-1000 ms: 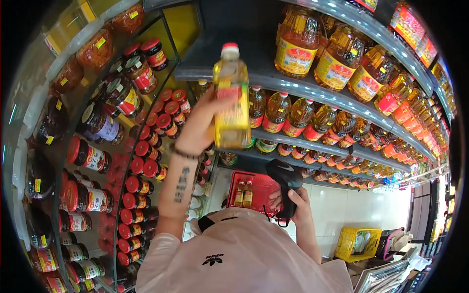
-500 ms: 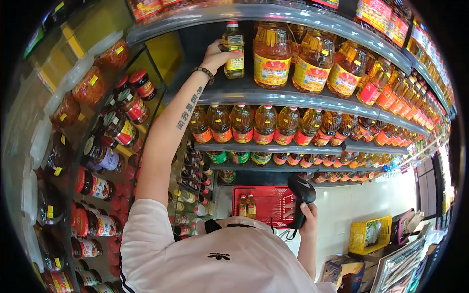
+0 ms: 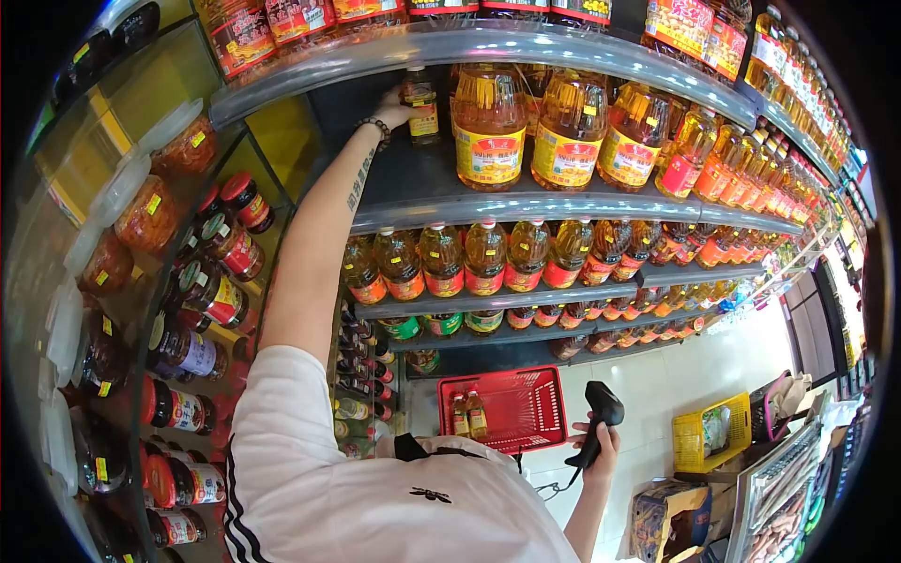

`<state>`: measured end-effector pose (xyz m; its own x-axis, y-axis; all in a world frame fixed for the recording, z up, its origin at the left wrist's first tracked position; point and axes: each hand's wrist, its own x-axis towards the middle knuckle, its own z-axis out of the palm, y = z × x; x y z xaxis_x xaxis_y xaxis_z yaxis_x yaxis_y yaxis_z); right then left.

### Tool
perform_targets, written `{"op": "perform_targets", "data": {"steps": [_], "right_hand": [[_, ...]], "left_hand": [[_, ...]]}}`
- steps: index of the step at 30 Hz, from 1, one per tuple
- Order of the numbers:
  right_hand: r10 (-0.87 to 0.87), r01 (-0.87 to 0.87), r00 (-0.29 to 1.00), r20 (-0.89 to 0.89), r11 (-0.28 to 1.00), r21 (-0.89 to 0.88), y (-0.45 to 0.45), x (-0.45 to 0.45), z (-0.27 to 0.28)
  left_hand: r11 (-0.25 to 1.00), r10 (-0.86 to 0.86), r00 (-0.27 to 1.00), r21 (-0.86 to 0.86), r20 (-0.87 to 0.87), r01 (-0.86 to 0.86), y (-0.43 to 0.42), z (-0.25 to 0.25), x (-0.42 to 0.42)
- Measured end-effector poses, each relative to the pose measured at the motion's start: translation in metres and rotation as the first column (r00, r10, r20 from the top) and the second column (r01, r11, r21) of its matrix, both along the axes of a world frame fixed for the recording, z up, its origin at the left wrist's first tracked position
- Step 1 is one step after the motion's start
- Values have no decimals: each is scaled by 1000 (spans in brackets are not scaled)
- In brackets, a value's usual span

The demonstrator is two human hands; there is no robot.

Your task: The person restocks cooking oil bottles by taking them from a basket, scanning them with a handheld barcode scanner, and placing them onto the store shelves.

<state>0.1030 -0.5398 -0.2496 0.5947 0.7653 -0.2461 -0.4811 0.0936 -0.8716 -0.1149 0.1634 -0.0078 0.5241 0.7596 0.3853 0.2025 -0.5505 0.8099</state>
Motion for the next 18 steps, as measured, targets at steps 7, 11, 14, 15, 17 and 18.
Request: {"op": "perform_targets", "data": {"steps": [7, 11, 14, 15, 17, 18], "right_hand": [[-63, 64, 998, 8, 995, -77, -16, 7, -13], [-56, 56, 998, 5, 994, -99, -12, 10, -15], [-33, 33, 999, 7, 991, -132, -9, 15, -22], [-18, 19, 1000, 10, 989, -143, -7, 16, -26], [-4, 4, 1000, -1, 985, -172, -5, 23, -43], [-10, 7, 1000, -15, 980, -199, -5, 27, -55]], "left_hand": [[988, 90, 994, 135, -58, -81, -3, -3, 8], [969, 248, 950, 50, -190, -242, -13, -4, 10], [924, 381, 901, 91, -208, -370, -26, -3, 10], [895, 445, 872, 146, -206, -422, -37, 4, 10], [685, 690, 724, 328, -6, -650, -34, -1, 6], [697, 651, 748, 287, 132, -657, -30, -2, -4]]}}
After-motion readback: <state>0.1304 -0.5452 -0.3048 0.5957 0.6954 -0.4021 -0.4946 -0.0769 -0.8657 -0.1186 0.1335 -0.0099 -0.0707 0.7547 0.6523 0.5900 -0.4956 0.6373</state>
